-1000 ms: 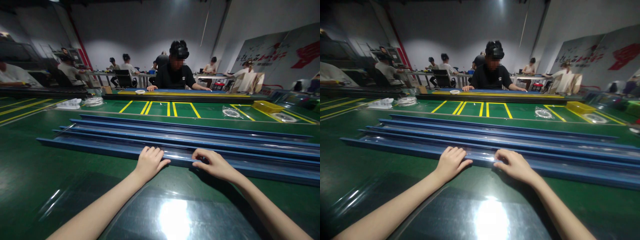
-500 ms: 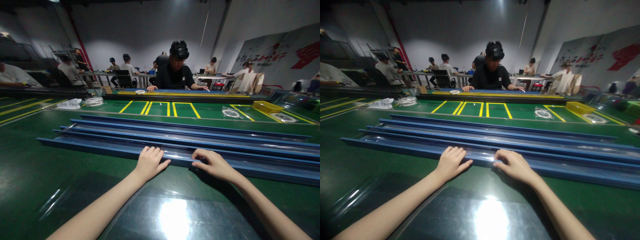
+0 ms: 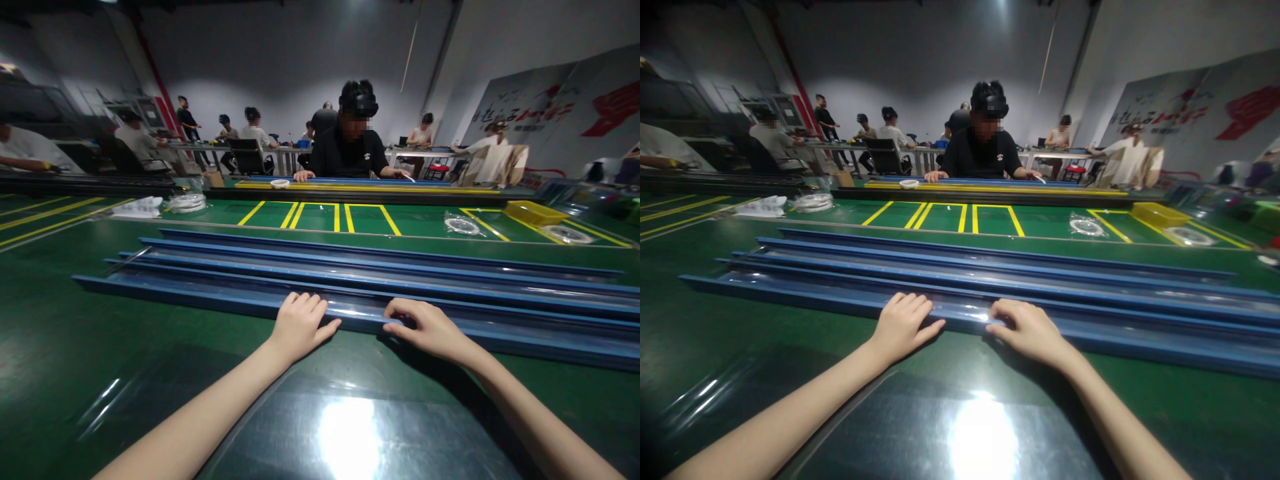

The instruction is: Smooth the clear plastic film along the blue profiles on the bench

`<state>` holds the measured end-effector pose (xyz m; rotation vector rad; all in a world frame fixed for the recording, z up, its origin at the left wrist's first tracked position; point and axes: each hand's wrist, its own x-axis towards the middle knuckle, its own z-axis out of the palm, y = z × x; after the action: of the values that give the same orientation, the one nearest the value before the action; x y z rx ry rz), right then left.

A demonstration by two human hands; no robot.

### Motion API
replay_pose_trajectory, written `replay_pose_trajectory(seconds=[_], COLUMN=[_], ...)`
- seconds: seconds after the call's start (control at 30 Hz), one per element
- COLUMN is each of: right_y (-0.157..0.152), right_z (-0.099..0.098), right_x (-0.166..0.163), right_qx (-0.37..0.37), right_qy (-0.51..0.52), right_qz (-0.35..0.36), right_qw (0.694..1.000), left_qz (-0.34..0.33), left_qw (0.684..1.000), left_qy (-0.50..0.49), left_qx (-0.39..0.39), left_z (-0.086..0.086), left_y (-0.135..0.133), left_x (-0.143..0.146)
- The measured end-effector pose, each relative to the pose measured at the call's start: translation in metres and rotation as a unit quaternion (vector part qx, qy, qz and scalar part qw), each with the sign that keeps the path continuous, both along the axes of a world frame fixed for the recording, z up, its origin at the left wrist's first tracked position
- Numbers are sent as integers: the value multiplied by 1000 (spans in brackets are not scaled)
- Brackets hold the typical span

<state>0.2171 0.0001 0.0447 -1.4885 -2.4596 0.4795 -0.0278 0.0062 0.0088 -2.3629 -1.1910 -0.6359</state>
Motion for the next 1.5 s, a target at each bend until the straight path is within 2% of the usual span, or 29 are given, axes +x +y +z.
replay_pose_trajectory(seconds=[0.23,0.43,0.57,0.77,0.87,1.23,1.5], right_y=[-5,-6,-6,-14,-16,-12,-5], right_z=[-2,-4,-4,1,2,19,29], right_x=[-6,-7,-5,-20,-29,-29,13], right_qx=[72,94,106,191,216,154,92], right_qy=[-82,-123,-117,-117,-124,-169,-233], right_qz=[13,23,29,54,45,17,-13], right_qw=[994,988,987,973,967,973,968], left_qz=[-2,-5,-5,-4,-6,-33,-14], left_qw=[1000,1000,1000,1000,1000,999,999], left_qy=[-3,-8,-8,-4,-4,-18,-31], left_qx=[0,3,6,3,5,18,31], left_z=[-1,-1,-1,-1,0,1,0], left_y=[0,0,0,0,0,-1,0], left_x=[0,0,0,1,1,-4,-5])
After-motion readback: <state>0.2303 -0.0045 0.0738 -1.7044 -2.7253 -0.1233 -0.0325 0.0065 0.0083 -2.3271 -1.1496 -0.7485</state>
